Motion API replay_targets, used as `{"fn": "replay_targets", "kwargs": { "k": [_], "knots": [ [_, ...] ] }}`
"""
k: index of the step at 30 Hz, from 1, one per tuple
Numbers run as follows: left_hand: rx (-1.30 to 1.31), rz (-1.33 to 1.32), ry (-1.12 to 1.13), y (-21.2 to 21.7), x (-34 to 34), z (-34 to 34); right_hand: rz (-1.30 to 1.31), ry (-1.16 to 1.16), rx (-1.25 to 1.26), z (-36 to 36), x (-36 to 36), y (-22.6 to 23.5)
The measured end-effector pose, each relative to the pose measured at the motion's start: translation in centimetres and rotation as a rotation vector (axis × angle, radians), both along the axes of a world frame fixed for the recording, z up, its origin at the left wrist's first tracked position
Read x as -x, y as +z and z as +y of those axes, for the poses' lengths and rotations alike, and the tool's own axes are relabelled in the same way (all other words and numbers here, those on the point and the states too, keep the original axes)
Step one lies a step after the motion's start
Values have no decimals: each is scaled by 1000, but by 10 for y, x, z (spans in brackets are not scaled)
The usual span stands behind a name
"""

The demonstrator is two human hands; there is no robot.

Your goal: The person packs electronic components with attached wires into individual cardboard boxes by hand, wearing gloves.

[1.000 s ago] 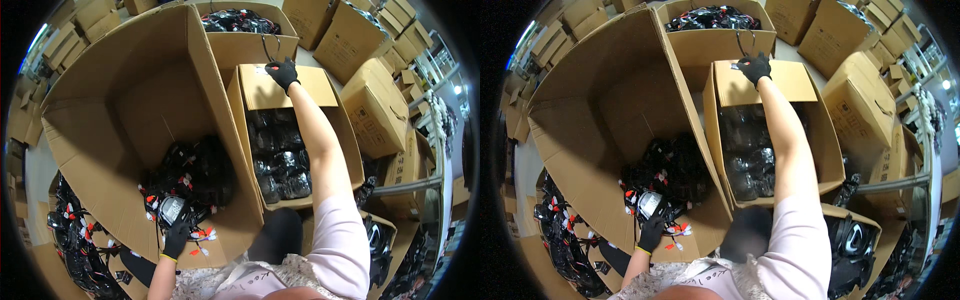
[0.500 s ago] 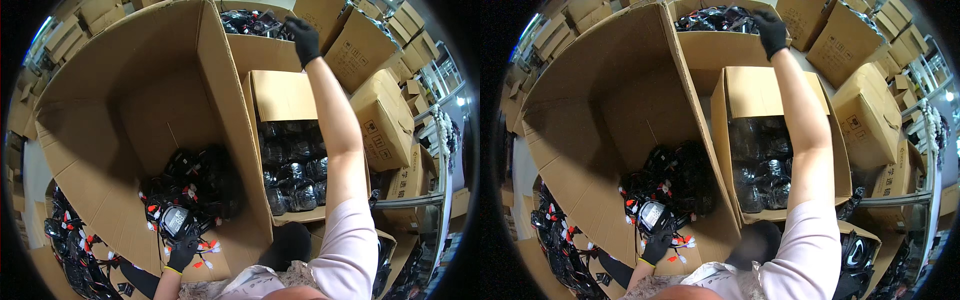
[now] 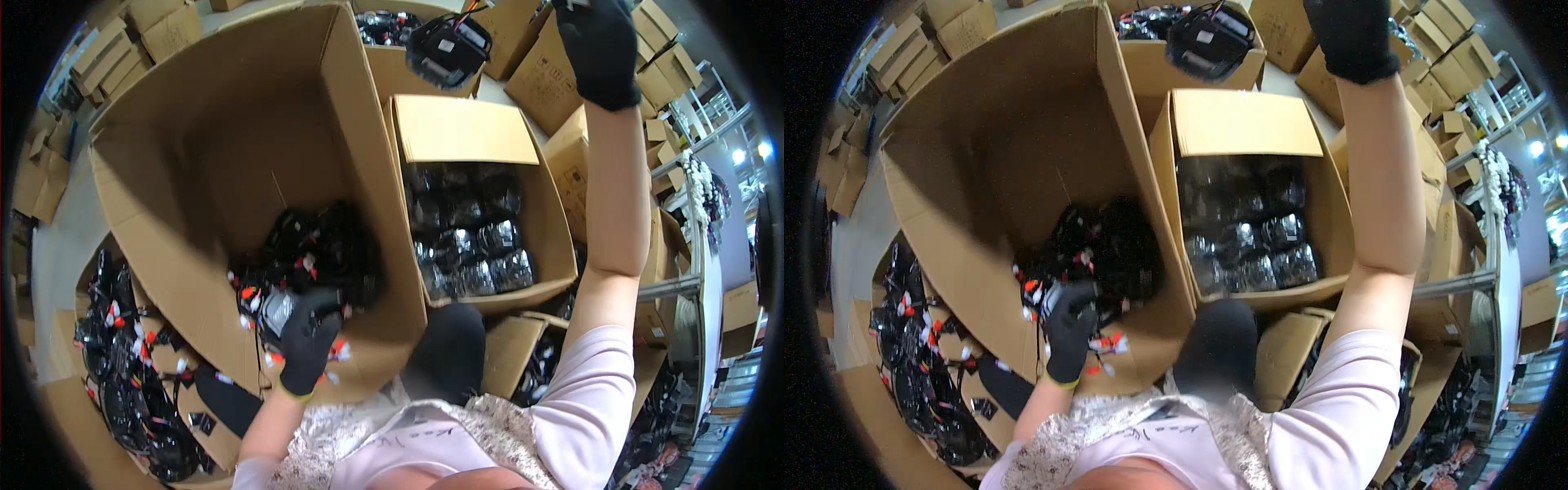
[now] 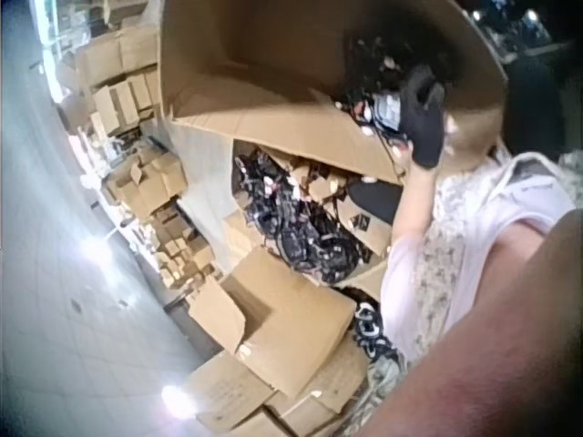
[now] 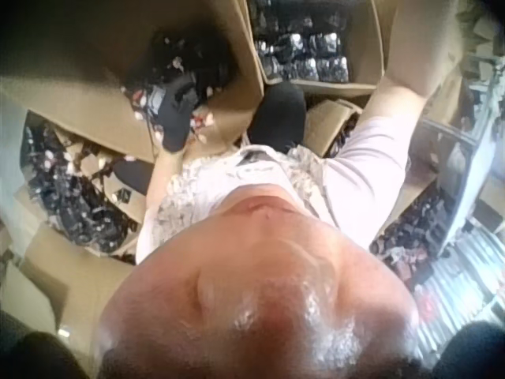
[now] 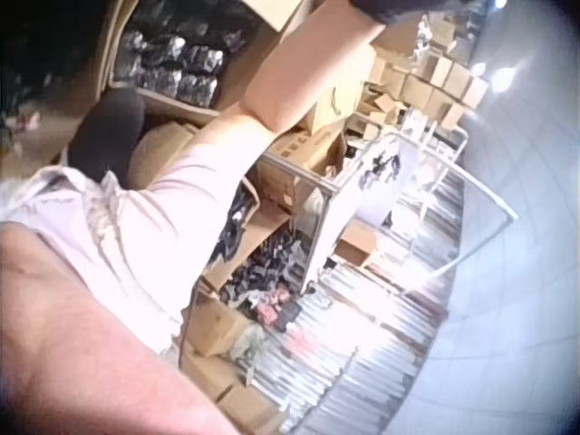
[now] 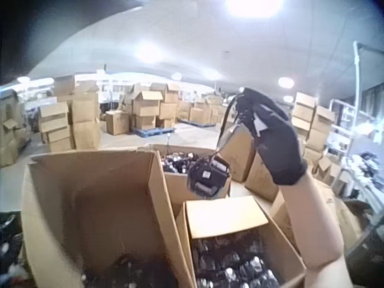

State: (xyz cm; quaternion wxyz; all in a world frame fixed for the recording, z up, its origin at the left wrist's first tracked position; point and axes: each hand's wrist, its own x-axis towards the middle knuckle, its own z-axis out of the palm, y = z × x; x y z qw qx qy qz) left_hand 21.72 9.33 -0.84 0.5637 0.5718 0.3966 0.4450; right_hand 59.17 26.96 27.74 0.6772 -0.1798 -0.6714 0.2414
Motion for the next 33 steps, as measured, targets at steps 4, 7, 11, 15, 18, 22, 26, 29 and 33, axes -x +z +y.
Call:
{"fn": "replay_targets", "kwargs": {
  "k": [4,7,11,15,18,22,26,29,33],
  "knots": [
    [-284,-107,93,35,-52,9,5,200,49,-79,46,-7],
    [-156,-263,16,39,-91,8,-25,255,18,-150,64,-6],
    [212,-462,-291,55,-98,-27,64,18,-32,-184,99,-38],
    [109,-437,-204,69,-106,-56,193,694,326,-225,88,-42],
    [419,-759,-231,32,-105,-46,372,303,222,-254,92,-44],
    [726,-1241,-677,1,-90,-29,185,616,213,-262,58,-32],
    [648,-1172,-643,13,-71,-49,641,594,321,-291,-16,-83],
    [736,-1282,-637,2,-59,-62,516,582,353,-313,20,-92],
    [813,-1319,-636,13,-53,-83,349,563,372,-335,22,-96]
  ]
}}
